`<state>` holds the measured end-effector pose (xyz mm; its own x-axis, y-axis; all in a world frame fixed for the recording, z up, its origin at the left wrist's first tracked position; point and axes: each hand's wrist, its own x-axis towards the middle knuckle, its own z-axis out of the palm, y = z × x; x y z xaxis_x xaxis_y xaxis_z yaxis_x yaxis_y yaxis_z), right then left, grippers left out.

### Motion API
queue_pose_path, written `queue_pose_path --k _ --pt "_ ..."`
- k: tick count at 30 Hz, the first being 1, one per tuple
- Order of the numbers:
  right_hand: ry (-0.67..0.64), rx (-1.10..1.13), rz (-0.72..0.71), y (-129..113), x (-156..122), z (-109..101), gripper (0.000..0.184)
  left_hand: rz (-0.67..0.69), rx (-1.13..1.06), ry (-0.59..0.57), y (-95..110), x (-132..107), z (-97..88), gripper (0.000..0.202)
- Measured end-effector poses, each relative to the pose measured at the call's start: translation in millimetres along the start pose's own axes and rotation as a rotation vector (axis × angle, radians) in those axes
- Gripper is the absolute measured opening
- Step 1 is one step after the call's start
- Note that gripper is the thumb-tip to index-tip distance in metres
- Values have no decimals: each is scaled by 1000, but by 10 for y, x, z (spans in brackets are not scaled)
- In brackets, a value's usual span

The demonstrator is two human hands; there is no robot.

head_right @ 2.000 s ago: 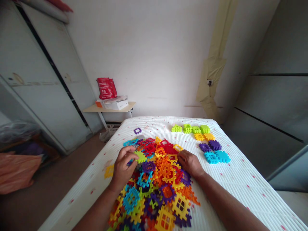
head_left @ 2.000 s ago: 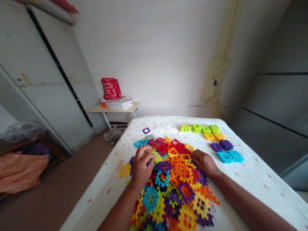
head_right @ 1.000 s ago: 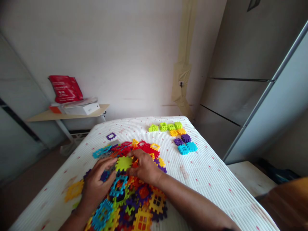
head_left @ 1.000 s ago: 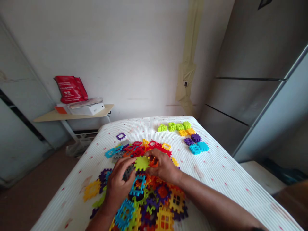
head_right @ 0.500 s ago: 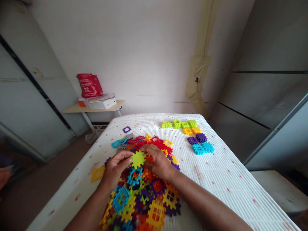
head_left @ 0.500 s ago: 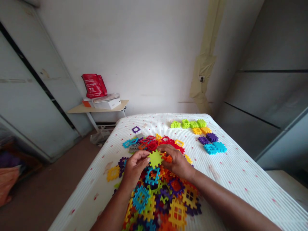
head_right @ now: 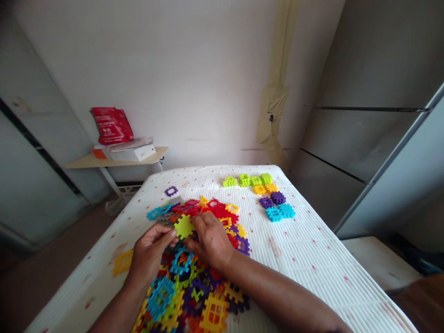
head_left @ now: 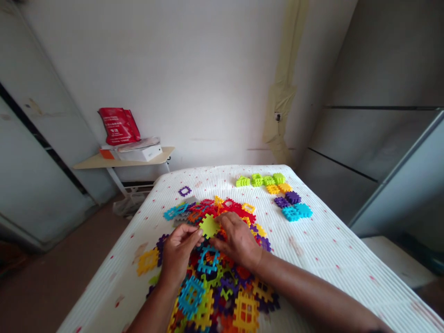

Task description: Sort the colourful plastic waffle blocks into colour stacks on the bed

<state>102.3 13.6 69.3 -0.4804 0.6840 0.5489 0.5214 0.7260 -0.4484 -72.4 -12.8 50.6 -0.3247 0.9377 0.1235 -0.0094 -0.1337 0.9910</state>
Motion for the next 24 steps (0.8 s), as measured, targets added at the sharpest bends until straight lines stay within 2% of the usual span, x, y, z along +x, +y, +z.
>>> queue_pose_path --k 5,8,13,15,18,21,24 --pt "28 -20 -108 84 15 20 39 -29 18 -41 2 -8 -3 28" --pt "-11 -84 -205 118 23 3 40 -19 -3 -27 22 -5 -3 35" --pt "-73 -139 -343 112 21 -19 34 -6 132 -45 60 9 -35 39" --pt "-41 -137 -311 90 15 -31 33 -9 149 -44 52 17 -45 38" --pt "17 -117 -176 46 10 -50 30 -24 97 -31 11 32 -47 36" --pt "3 -135 -84 8 12 -46 31 -32 30 -27 -36 43 -41 33" --pt "-23 -183 -69 -15 15 -9 38 -53 -21 -44 -54 40 -34 33"
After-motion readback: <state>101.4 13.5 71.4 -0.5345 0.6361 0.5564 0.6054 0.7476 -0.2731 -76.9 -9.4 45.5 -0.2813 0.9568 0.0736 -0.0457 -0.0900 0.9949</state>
